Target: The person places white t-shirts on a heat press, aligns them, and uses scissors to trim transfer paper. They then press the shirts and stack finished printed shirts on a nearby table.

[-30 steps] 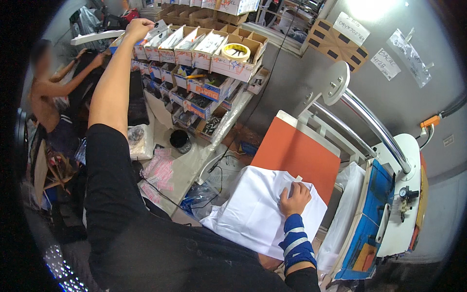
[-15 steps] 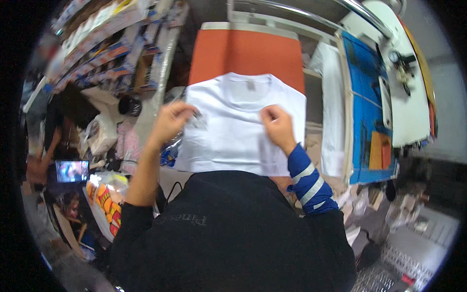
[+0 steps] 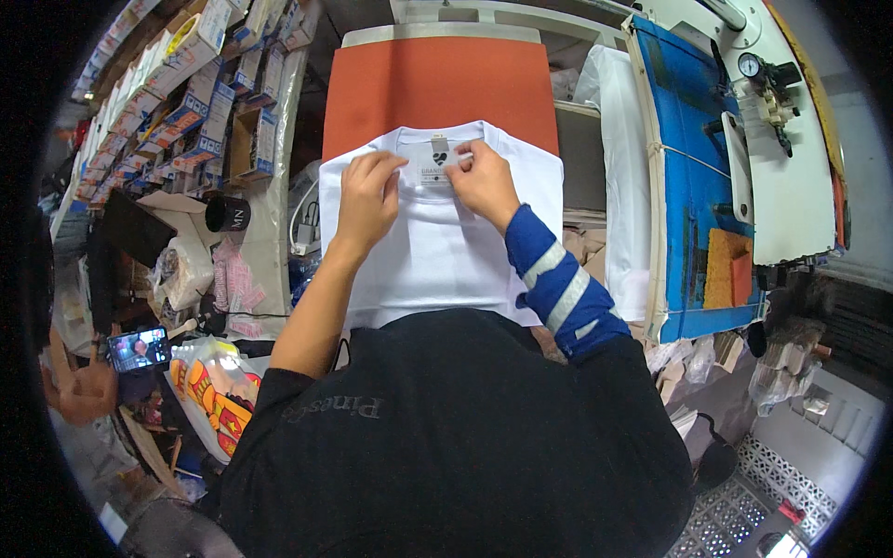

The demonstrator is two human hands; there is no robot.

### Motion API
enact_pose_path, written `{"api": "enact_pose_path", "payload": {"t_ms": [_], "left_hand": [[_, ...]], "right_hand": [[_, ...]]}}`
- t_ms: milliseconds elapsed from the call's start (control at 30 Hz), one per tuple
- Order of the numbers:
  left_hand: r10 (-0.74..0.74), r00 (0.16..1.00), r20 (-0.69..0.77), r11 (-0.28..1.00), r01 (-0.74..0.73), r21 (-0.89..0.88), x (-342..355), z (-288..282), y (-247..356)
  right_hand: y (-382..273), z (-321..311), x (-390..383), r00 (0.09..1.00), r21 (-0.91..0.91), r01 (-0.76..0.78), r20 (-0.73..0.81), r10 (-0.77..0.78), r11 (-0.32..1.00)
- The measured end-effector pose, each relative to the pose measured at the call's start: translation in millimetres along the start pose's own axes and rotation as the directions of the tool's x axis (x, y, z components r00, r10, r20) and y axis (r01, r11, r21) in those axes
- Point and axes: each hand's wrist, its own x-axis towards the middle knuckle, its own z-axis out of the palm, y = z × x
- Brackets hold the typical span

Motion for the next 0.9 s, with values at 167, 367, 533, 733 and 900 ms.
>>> {"api": "enact_pose_path", "payload": {"t_ms": [167, 367, 533, 733, 900], "left_hand": [[-0.015, 0.987, 0.157, 0.99, -0.007, 0.14, 46.7, 37.4, -20.7], [-0.017, 0.997, 0.069, 0.994, 0.009, 0.112, 50.7, 37.1, -32.9], [0.08, 0.987, 0.139, 0.993, -0.091, 0.07, 2.8, 8.4, -17.1], [0.058, 0.983, 0.175, 0.997, -0.066, 0.043, -13.7, 15.4, -23.5], [0.145, 0.976, 0.164, 0.984, -0.16, 0.08, -11.7, 15.3, -12.0]], "right_hand": [[-8.2, 9.0, 5.9, 1.0, -0.107, 0.01, -0.003, -0.01, 0.994], [-3.6, 10.7, 1.6, 0.977, -0.24, 0.101, -0.161, -0.142, 0.965], [8.4, 3.7, -29.3, 0.915, -0.446, 0.269, -0.159, -0.371, 0.854], [37.5, 9.7, -31.3, 0.833, -0.561, 0.372, -0.149, -0.532, 0.739], [34.2, 14.5, -35.1, 0.782, -0.524, 0.487, -0.095, -0.616, 0.698]]}}
